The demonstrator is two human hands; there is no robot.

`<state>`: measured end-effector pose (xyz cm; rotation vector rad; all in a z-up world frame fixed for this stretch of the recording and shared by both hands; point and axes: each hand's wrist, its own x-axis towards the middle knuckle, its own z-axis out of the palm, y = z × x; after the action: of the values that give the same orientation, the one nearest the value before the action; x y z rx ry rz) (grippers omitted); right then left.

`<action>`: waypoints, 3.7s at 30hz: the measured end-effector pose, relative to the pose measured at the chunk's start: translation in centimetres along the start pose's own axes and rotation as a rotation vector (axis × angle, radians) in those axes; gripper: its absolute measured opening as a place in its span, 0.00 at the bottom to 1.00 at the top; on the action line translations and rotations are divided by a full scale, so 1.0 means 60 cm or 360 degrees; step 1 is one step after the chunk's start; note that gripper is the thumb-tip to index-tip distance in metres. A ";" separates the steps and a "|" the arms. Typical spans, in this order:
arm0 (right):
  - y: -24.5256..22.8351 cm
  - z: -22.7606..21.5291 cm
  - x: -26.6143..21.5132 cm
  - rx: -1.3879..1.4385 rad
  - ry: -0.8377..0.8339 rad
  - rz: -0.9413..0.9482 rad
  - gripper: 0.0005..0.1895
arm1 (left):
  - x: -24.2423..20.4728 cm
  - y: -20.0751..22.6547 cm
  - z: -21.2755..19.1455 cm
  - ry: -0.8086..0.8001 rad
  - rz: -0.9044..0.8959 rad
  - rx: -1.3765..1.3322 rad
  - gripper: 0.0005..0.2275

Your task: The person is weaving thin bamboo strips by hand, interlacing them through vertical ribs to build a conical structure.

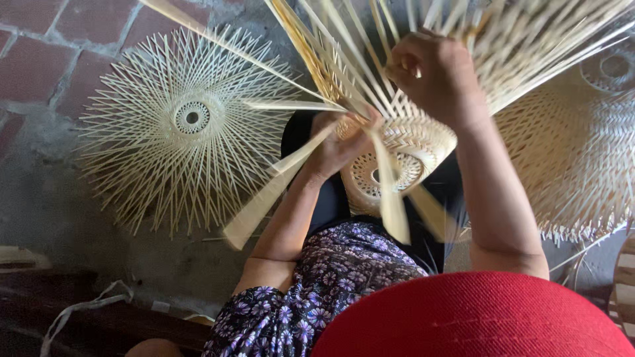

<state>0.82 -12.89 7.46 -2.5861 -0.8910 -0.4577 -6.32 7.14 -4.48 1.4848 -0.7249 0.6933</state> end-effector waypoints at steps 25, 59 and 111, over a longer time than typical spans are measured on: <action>0.033 -0.061 -0.021 0.1424 -0.0583 -0.0521 0.12 | 0.023 -0.043 0.044 0.0055 -0.0543 0.0720 0.13; 0.146 -0.027 -0.228 0.0067 0.0543 0.0475 0.05 | 0.148 0.042 0.051 -0.0588 -0.0299 0.0420 0.14; 0.099 -0.034 -0.208 0.1856 0.0257 0.0239 0.10 | 0.095 -0.015 0.146 -0.0342 -0.0296 0.0493 0.14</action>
<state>-5.08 -24.61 2.71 -1.4965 -0.6082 -0.0395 -2.10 -1.75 -0.87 1.9064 -0.6502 0.5245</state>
